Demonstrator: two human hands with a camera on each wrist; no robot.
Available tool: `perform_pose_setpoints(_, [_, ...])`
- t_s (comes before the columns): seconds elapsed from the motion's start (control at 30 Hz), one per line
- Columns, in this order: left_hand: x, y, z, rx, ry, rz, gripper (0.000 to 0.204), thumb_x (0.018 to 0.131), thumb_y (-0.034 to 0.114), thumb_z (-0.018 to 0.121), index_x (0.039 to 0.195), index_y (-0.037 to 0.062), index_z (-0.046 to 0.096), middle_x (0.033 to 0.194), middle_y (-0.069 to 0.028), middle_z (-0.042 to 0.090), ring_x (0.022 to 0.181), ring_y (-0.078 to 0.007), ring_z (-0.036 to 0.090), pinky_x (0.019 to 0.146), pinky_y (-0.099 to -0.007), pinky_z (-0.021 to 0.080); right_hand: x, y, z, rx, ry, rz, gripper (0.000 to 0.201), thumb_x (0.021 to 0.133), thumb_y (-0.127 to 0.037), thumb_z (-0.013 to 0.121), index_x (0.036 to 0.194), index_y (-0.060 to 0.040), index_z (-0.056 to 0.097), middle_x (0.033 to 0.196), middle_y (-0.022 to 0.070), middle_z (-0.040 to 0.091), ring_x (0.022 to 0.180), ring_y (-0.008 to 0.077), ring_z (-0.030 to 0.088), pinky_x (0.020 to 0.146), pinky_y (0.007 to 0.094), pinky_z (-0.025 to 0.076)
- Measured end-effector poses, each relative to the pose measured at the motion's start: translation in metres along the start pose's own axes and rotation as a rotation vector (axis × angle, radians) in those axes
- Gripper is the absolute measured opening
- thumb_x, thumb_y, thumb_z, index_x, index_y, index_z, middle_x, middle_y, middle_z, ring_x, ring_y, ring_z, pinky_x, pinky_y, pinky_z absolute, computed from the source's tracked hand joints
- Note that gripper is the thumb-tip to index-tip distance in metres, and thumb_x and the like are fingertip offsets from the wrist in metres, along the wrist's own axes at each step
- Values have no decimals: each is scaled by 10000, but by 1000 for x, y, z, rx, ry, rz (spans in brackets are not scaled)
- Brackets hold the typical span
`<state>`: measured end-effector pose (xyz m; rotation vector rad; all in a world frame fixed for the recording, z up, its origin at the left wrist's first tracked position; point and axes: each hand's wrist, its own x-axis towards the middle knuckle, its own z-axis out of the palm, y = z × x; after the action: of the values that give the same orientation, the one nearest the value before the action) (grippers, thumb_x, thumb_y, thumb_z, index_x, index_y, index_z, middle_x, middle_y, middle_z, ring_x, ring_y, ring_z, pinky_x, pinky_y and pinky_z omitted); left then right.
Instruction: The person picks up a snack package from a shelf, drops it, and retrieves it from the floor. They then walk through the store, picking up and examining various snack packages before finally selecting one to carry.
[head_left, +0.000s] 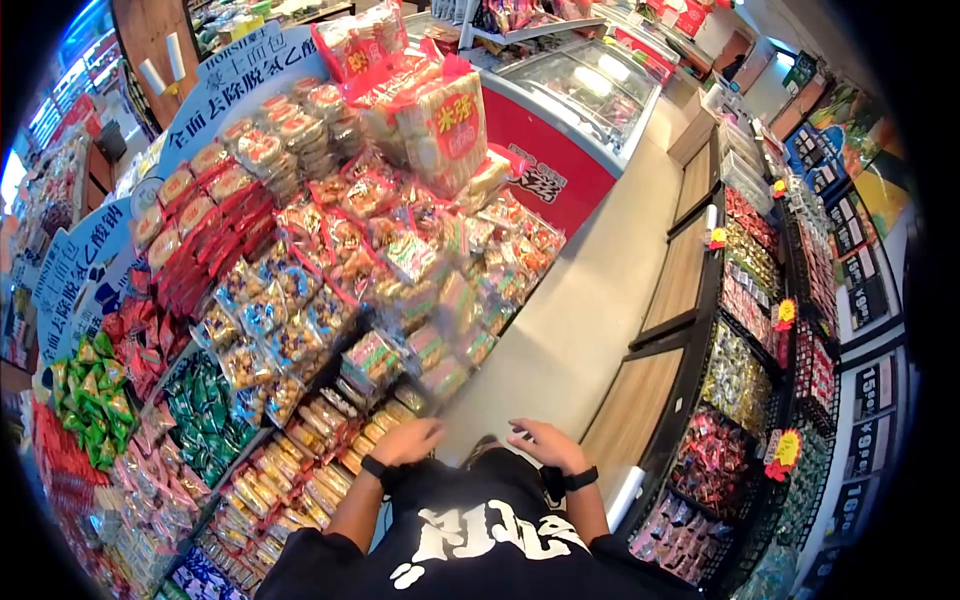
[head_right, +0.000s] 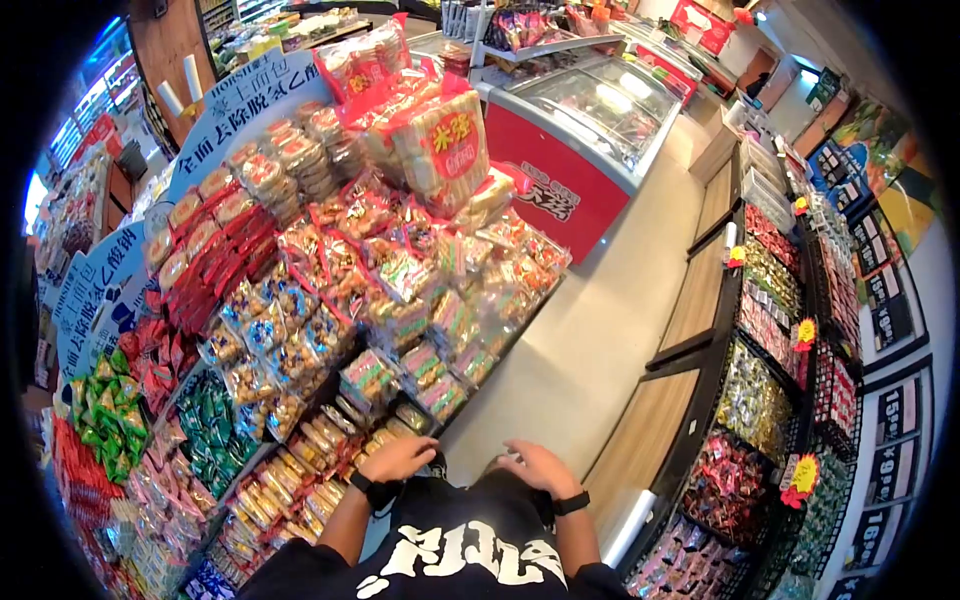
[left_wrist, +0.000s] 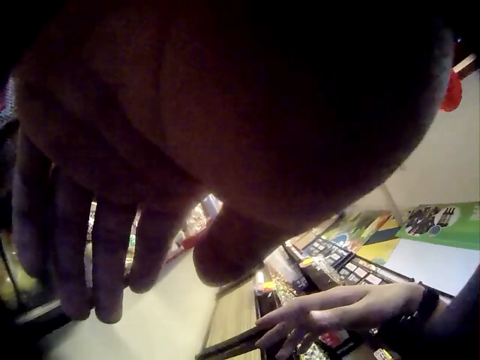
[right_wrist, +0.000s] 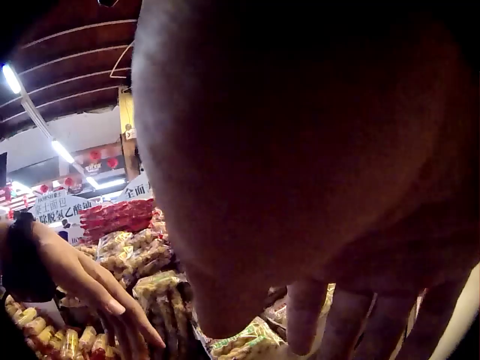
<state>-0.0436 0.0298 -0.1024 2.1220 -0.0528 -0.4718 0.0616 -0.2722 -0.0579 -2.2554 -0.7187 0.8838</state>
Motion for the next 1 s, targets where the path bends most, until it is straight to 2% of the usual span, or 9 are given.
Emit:
perform_pose_setpoints(0.17, [24, 22, 2, 68, -49, -135, 448, 944, 362, 467, 1212, 24, 590, 1123, -218, 648, 1030, -389, 612, 884, -458, 485, 31, 33, -24, 56, -128, -28, 517, 931, -410, 577, 1238, 6, 576, 1136, 231, 647, 1017, 369, 638, 876, 405, 498])
perform_pose_setpoints(0.27, [48, 42, 0, 102, 9, -203, 444, 943, 359, 466, 1210, 26, 591, 1129, -217, 648, 1038, -390, 611, 898, -457, 483, 51, 52, -63, -13, -217, 5, 515, 937, -385, 592, 1269, 7, 562, 1182, 205, 647, 1072, 330, 632, 918, 393, 492])
perform_pose_setpoints(0.43, [90, 82, 22, 88, 146, -285, 448, 945, 368, 478, 1247, 52, 578, 1164, -213, 641, 1080, -387, 600, 929, -452, 476, 80, 106, -148, -38, -163, -4, 546, 911, -425, 609, 1262, -8, 563, 1142, 200, 662, 976, 325, 666, 852, 401, 520])
perform_pose_setpoints(0.53, [142, 106, 44, 75, 84, -296, 455, 945, 377, 470, 1254, 60, 573, 1162, -204, 643, 1075, -383, 599, 914, -464, 476, 84, 141, -205, -39, -56, -23, 546, 905, -424, 616, 1257, -9, 566, 1144, 206, 660, 982, 328, 664, 853, 406, 520])
perform_pose_setpoints(0.73, [278, 162, 96, 194, -145, -140, 409, 965, 346, 445, 1208, 48, 584, 1112, -219, 645, 1039, -401, 603, 883, -467, 481, 53, 195, -293, 451, 18, -115, 462, 943, -334, 625, 1266, -12, 555, 1104, 154, 678, 962, 245, 661, 866, 348, 511])
perform_pose_setpoints(0.8, [326, 181, 108, 198, -219, 30, 400, 974, 314, 425, 1202, 26, 581, 1163, -214, 625, 1080, -392, 583, 933, -449, 457, 41, 202, -314, 444, 55, -114, 461, 955, -327, 609, 1292, -21, 539, 1109, 163, 673, 971, 238, 662, 870, 351, 513])
perform_pose_setpoints(0.87, [365, 215, 105, 192, -352, 61, 409, 975, 315, 425, 1205, 12, 576, 1177, -208, 622, 1090, -388, 580, 948, -446, 448, 37, 212, -333, 427, 55, -58, 459, 959, -321, 604, 1301, -24, 532, 1110, 165, 674, 971, 242, 663, 867, 353, 515])
perform_pose_setpoints(0.9, [388, 221, 106, 209, -366, 100, 394, 963, 306, 441, 1208, 31, 582, 1148, -214, 627, 1063, -389, 588, 921, -453, 459, 38, 216, -345, 455, -7, -46, 443, 973, -275, 591, 1333, -27, 517, 1210, 149, 641, 1063, 221, 627, 923, 344, 495])
perform_pose_setpoints(1.0, [458, 236, 107, 241, -409, 195, 376, 943, 301, 471, 1219, 76, 591, 1095, -224, 634, 1002, -391, 606, 853, -472, 481, 53, 247, -366, 536, -26, -60, 465, 971, -311, 589, 1336, -32, 516, 1203, 153, 642, 1046, 229, 633, 915, 345, 497])
